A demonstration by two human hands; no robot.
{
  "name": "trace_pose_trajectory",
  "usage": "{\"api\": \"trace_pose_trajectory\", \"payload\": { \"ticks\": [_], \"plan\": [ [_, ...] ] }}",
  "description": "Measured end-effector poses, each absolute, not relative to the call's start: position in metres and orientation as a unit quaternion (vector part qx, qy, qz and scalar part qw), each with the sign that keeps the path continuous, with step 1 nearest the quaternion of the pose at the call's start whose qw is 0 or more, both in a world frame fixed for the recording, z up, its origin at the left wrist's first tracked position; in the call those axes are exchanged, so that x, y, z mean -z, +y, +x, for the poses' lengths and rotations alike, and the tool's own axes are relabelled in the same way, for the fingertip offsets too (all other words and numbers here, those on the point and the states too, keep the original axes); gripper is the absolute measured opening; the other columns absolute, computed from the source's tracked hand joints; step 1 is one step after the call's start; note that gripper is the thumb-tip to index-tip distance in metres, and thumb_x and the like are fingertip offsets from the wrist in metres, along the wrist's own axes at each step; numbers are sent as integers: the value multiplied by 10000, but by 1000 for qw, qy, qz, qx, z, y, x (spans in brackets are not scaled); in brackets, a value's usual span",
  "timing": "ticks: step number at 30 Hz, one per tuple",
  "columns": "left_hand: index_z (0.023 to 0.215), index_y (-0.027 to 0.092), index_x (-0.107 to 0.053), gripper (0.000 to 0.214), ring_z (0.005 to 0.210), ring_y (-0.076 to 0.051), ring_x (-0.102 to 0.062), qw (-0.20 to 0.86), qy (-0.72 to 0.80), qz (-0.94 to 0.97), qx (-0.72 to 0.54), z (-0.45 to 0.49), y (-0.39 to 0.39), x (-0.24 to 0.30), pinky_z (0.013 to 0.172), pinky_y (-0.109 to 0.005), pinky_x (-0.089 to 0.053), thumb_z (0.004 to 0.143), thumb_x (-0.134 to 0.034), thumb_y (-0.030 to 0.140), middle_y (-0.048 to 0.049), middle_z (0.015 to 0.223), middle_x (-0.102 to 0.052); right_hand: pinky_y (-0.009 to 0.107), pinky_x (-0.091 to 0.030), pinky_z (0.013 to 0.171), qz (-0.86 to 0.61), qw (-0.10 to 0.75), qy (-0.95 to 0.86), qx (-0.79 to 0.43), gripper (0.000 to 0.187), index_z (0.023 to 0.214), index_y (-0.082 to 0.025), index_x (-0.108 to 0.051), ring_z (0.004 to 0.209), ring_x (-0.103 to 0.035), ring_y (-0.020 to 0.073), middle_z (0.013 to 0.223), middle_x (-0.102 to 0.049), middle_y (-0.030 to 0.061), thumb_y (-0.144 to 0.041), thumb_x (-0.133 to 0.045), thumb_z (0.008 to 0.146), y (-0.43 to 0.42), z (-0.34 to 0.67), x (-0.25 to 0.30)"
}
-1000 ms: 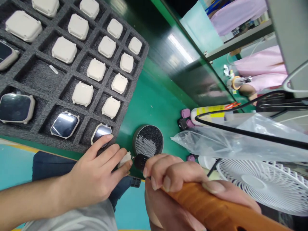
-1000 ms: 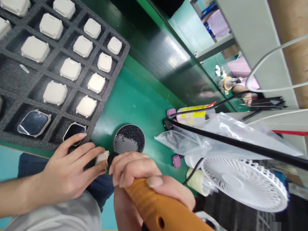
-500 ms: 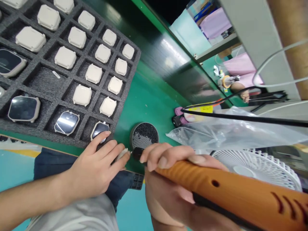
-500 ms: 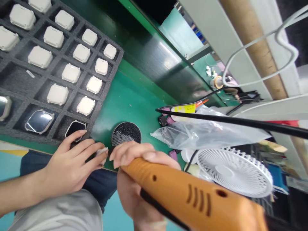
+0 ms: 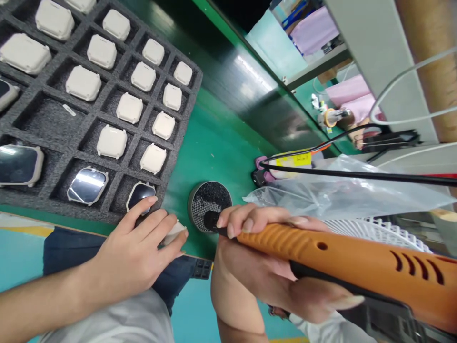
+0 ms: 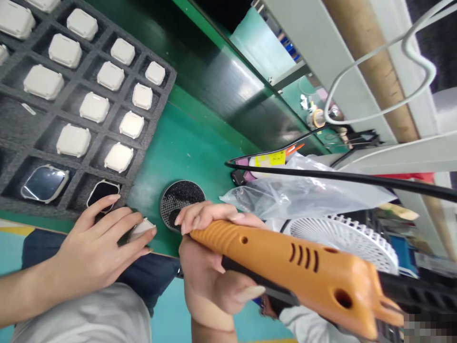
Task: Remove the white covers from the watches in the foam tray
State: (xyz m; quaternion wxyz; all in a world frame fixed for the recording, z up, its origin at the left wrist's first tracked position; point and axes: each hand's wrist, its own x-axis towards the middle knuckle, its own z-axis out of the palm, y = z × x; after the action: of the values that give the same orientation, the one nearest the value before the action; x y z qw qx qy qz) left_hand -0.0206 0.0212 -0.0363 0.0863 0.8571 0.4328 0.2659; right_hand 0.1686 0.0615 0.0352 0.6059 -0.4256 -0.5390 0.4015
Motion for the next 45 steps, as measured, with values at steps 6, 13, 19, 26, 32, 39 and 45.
{"api": "trace_pose_trajectory", "payload": {
  "ticks": [6,13,19,26,32,39,45],
  "plan": [
    [1270,318,-709,381,1199,-189,-583,94,429,857,-269,-22,18,38,1345,-487,-236,894,-718,381,-8,1184,-684,323,-536,637,-364,619,-570,-400,507,1276,-228,-486,749,-583,118,894,-488,20,-641,-321,1033,69,176,-24],
    [1268,310,-707,377,1193,-191,-585,88,428,858,-270,-22,20,42,1330,-487,-256,899,-704,393,-18,1188,-684,338,-532,592,-330,582,-632,-391,700,1328,-251,-476,732,-575,120,905,-465,21,-778,-153,1000,76,187,-19],
    [1270,312,-704,381,1195,-189,-589,83,429,858,-271,-21,19,42,1329,-494,-265,898,-705,392,-16,1198,-680,320,-534,594,-314,591,-634,-389,681,1346,-238,-477,722,-577,109,896,-456,20,-745,-163,1016,78,187,-16],
    [1301,311,-699,410,1212,-196,-586,81,421,860,-275,-23,19,43,1330,-506,-271,898,-702,384,-20,1240,-686,329,-527,607,-336,606,-600,-399,714,1309,-253,-506,724,-574,118,893,-475,19,-822,-233,978,73,180,-20],
    [1317,255,-704,424,1213,-201,-580,100,406,864,-280,-26,20,42,1336,-513,-256,900,-655,319,-22,1281,-690,363,-531,698,-443,618,-507,-404,401,1163,-234,-577,760,-569,130,866,-489,14,-595,-504,1004,52,156,-61],
    [1287,236,-723,405,1229,-216,-575,113,403,863,-284,-26,21,40,1332,-510,-249,903,-615,309,-30,1279,-692,404,-543,709,-422,590,-526,-444,437,1223,-229,-508,789,-603,154,904,-528,26,-611,-440,1023,43,155,-61],
    [1286,223,-720,404,1228,-225,-581,111,399,863,-288,-28,21,39,1320,-514,-260,907,-614,313,-39,1294,-688,354,-556,725,-446,562,-546,-433,480,1235,-221,-525,820,-594,130,872,-507,23,-634,-531,989,49,150,-61]
  ]
}}
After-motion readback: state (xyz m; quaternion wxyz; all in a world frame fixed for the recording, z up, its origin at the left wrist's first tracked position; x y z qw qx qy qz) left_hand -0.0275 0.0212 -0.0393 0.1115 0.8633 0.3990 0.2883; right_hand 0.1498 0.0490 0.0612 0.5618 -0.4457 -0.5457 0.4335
